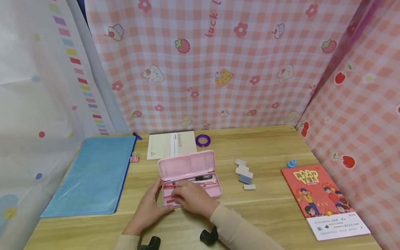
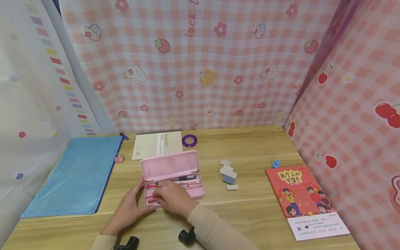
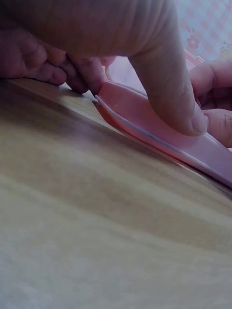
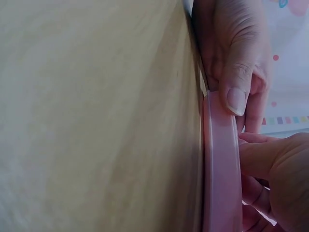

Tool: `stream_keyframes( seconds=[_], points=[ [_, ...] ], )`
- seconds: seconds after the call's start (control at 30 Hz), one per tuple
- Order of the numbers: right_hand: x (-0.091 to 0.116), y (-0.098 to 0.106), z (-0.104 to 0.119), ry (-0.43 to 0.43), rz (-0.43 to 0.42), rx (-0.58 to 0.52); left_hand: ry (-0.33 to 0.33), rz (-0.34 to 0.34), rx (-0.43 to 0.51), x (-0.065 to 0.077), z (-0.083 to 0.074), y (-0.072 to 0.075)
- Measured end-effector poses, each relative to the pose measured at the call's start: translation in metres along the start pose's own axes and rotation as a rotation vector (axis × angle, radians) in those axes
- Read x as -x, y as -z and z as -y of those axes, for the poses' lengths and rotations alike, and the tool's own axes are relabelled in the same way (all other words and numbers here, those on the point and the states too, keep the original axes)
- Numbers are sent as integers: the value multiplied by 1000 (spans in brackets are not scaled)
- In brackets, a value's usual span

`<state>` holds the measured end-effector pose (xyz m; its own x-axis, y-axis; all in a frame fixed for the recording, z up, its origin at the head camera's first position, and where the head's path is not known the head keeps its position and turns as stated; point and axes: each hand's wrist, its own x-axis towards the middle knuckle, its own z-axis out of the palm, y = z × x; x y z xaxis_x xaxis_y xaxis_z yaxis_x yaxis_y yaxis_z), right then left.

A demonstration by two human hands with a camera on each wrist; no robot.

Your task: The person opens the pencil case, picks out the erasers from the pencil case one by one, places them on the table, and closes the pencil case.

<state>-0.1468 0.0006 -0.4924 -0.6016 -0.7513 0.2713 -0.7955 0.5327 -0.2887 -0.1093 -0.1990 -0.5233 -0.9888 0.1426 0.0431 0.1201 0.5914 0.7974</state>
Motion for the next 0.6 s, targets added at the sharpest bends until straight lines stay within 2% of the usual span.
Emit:
stream_keyframes(
  seconds=[0.17,0.3,0.4,0.6],
  points=[
    [4,6,2,-23,-3,-23,15,9,-9,0,0,1],
    [16,22,-1,-57,-28,-54,26,4,-23,1,1,1],
    [36,36,-8,-107,-60,-90,28,5,-32,0,1,0],
    [93,62,-35,-226,-147,-198,34,7,-19,0,0,1]
  ],
)
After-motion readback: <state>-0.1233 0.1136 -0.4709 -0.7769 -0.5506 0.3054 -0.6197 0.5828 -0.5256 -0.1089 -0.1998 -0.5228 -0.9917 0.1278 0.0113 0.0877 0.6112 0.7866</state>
